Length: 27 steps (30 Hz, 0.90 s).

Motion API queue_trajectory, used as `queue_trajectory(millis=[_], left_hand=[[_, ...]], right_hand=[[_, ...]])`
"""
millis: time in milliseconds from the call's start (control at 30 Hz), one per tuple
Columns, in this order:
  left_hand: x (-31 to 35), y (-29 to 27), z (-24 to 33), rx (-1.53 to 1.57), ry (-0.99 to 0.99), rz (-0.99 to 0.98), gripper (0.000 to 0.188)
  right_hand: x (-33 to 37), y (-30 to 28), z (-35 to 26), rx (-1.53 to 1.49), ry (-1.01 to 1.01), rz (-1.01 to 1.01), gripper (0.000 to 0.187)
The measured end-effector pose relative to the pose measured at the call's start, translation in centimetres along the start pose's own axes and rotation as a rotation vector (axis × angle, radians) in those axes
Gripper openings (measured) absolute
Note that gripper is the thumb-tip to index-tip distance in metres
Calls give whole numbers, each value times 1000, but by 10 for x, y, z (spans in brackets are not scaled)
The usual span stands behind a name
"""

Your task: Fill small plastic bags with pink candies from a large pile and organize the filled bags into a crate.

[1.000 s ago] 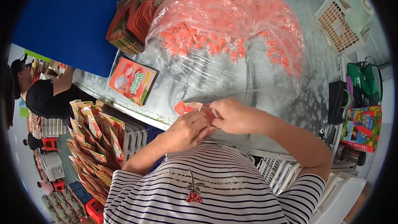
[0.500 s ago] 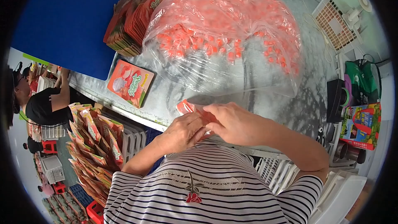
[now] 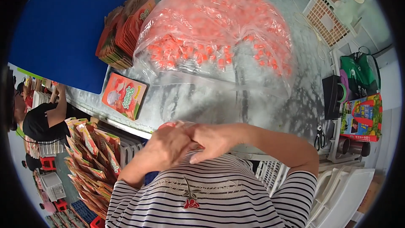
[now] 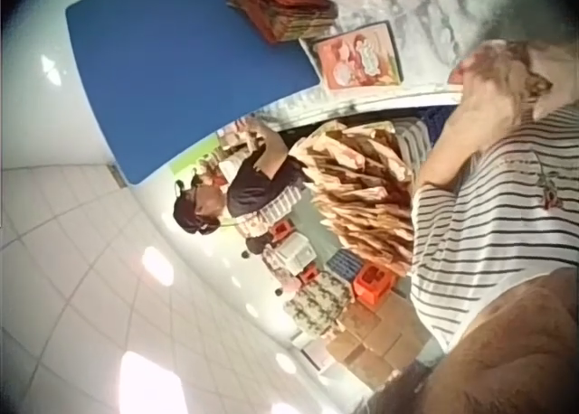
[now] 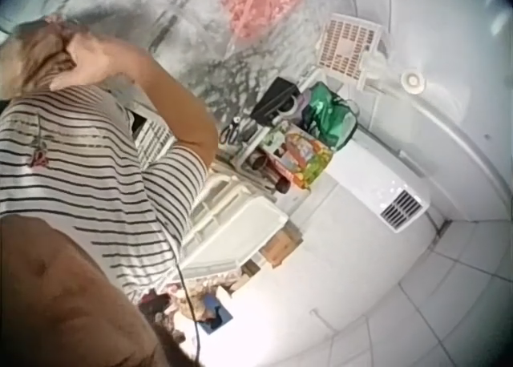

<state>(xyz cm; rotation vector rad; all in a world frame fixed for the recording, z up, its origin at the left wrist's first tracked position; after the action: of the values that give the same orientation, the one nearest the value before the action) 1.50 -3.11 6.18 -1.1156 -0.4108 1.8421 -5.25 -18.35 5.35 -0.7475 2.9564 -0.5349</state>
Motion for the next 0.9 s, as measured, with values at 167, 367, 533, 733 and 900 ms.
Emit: queue_trajectory(millis=[167,367,533,733,900], left_hand=[[-5,-45,-15,-324,-206,33,13],[3,-56,-28,-354,-288,-15,11],[23,-21,-31,-183,-371,-61,11],[23,-3,-35,-115,-405,-28,13],[26,0,-37,-121,-447,-50,14]], right_hand=[[-1,-59,35,-475,71,629,20],[18,-127,168,685,446,1075,63],[-8,-117,206,827,403,1062,63],[-32,-94,213,951,296,1218,47],[-17,-71,210,970,235,1220,38]])
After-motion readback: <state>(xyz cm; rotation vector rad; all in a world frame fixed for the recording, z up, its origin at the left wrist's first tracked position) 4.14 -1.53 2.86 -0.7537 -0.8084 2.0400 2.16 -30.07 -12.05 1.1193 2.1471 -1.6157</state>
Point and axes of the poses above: each hand's wrist, its own x-axis away from the middle knuckle, its own y-axis out of the palm, z = x × y, the point moved 2 cm from there along -x, towards the middle knuckle, and after that the axes turned 13 degrees about z, right-handed, at the moved point
